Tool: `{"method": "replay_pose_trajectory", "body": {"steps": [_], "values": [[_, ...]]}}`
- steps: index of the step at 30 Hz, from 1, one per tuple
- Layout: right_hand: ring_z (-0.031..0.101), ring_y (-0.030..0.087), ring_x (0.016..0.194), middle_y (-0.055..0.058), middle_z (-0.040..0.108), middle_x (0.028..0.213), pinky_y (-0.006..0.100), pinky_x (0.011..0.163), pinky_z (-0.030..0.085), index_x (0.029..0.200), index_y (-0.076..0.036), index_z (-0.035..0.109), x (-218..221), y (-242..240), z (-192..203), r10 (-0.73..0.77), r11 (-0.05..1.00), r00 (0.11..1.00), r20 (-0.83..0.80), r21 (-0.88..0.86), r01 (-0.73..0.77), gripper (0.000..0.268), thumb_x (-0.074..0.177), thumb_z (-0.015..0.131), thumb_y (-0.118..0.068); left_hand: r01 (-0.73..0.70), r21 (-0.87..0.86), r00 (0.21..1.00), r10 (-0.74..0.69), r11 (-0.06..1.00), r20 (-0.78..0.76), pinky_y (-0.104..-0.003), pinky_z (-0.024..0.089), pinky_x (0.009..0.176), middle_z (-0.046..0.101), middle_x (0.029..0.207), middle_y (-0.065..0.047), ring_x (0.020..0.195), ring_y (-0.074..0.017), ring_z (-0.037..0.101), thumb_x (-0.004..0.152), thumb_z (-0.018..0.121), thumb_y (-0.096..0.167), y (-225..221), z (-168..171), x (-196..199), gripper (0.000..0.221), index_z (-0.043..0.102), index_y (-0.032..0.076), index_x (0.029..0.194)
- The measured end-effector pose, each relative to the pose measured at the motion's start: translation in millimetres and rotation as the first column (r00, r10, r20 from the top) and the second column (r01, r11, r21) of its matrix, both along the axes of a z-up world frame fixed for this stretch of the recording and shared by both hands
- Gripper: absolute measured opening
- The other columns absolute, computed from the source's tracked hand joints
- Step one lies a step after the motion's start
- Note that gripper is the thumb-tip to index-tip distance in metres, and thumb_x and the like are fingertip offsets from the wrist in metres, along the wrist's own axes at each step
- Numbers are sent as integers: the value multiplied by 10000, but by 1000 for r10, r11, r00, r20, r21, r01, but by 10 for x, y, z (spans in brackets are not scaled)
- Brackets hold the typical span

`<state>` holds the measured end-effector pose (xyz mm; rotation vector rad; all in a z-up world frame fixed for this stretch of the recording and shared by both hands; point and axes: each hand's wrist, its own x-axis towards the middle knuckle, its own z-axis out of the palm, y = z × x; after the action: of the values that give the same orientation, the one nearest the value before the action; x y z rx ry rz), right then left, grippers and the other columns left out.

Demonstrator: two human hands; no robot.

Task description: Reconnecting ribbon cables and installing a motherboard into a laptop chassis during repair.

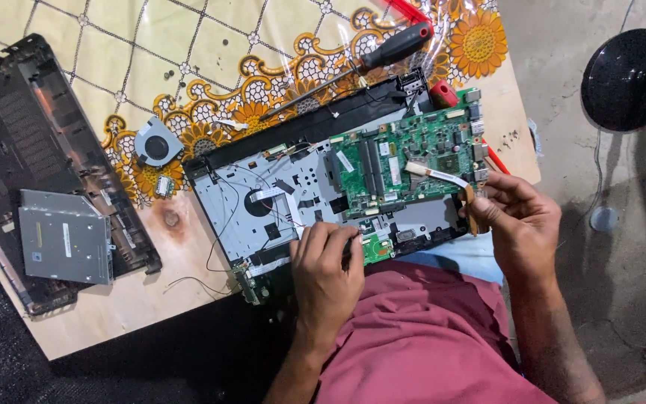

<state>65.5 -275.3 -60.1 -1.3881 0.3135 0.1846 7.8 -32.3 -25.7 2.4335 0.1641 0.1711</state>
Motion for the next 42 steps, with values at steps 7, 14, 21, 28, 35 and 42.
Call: {"method": "replay_pose_trajectory", "body": {"steps": [7, 14, 21, 28, 35, 42], "values": [[657, 114, 737, 99, 675, 948, 167, 638, 540, 1225, 40, 577, 27, 93, 24, 67, 997, 998, -5, -22, -68, 403, 827, 637, 65, 35, -101, 999, -31, 994, 37, -335, 346, 717, 573, 885, -14, 772, -176, 493, 714, 698, 26, 32, 46, -78, 127, 647, 89, 812], [644, 121, 765, 81, 650, 919, 195, 678, 539, 1205, 34, 583, 26, 152, -25, 103, 993, 994, -37, -48, -105, 391, 822, 641, 85, 39, -90, 998, -34, 995, 58, -345, 348, 715, 590, 913, -27, 773, -185, 504, 740, 727, 76, 38, 40, -72, 156, 673, 80, 886], [611, 123, 695, 125, 657, 889, 204, 584, 500, 1218, 65, 573, 69, 205, 34, 125, 991, 990, -67, -48, -128, 404, 820, 643, 79, 37, -45, 996, -34, 998, 77, -353, 386, 735, 613, 901, -41, 769, -185, 528, 702, 716, 63, 58, -37, -28, 222, 702, 54, 923], [536, 90, 627, 65, 607, 821, 185, 538, 459, 1207, 36, 623, 84, 297, 198, 163, 929, 985, -49, -329, -170, 480, 743, 745, 35, 71, -56, 996, -68, 996, 62, -354, 390, 714, 599, 924, -37, 761, -185, 517, 698, 711, 59, 38, -45, -11, 229, 701, 63, 926], [549, 132, 637, 86, 634, 841, 245, 530, 470, 1125, 38, 656, 118, 377, 288, 362, 674, 925, 114, -718, -175, 494, 698, 809, -157, 64, -38, 998, -62, 997, 28, -333, 385, 704, 606, 933, -37, 769, -168, 511, 719, 682, 56, 11, -123, -35, 238, 720, 67, 954], [537, 146, 585, 113, 620, 876, 257, 473, 452, 1142, 82, 667, 115, 400, 304, 442, 523, 888, 127, -841, -141, 471, 744, 801, -132, 40, -34, 997, -37, 999, 74, -339, 375, 713, 626, 918, -40, 776, -183, 534, 692, 661, -42, 18, -66, -25, 289, 713, 49, 961]]}}
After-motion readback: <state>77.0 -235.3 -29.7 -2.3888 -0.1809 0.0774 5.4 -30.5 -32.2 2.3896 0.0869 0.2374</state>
